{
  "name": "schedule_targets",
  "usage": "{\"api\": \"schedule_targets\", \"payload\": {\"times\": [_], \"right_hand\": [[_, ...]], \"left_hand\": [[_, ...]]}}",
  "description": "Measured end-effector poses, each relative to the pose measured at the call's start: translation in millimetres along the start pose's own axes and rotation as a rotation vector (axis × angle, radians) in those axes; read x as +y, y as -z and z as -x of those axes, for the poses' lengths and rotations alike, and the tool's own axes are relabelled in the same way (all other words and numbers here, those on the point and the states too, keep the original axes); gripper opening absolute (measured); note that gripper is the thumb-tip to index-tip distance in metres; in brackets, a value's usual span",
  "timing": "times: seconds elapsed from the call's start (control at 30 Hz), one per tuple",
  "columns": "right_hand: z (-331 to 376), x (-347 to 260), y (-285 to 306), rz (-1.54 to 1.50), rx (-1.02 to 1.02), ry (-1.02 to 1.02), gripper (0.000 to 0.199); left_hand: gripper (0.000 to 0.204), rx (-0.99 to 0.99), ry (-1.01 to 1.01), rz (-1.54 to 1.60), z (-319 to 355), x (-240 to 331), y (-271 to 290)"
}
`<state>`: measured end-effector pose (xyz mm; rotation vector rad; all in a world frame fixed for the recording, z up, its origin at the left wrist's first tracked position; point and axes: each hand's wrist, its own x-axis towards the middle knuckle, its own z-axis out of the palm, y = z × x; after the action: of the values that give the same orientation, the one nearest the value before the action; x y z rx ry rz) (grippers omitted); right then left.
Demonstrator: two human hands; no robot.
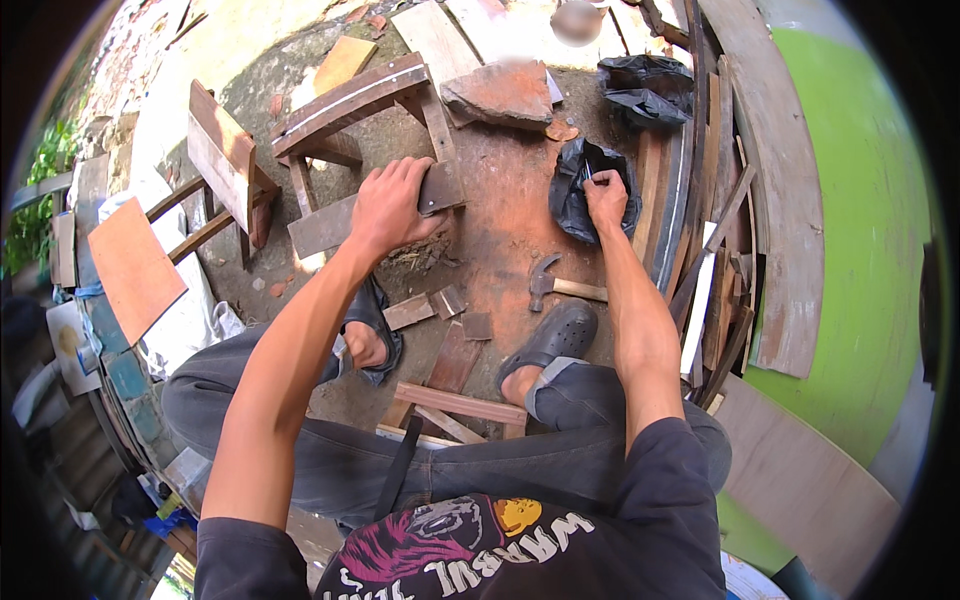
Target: The person assembles a small wooden stool by hand, aligning wooden pieces and securing them with nails using a hammer. The person repeatedly positions the pieces, hammers nails, and adjusts the structure to complete the assembly.
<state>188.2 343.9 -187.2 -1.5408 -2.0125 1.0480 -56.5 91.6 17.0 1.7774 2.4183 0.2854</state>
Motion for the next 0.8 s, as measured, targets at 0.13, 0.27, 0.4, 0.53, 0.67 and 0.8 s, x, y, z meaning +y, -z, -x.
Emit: {"api": "schedule_targets", "payload": {"times": [0.13,0.27,0.4,0.53,0.67,0.8], "right_hand": [[23,-7,-11,-0.138,-0.039,-0.149,0.031],[69,-69,-3,-0.122,-0.202,-0.134,0.027],[102,-94,9,-0.246,-0.146,-0.138,0.019],[120,-109,42,-0.14,-0.131,-0.491,0.018],[139,-63,71,0.146,-0.044,-0.53,0.015],[197,-89,82,-0.192,-0.306,-0.392,0.015]], "left_hand": [[0.068,-0.026,-0.014,0.003,-3,2,2],[0.067,0.045,-0.002,0.109,4,0,6],[0.058,0.23,0.084,0.397,4,-7,-3],[0.037,0.537,0.19,0.587,11,-10,-15],[0.029,0.585,0.098,0.575,38,40,-23],[0.031,0.182,0.29,0.82,88,79,-35]]}}
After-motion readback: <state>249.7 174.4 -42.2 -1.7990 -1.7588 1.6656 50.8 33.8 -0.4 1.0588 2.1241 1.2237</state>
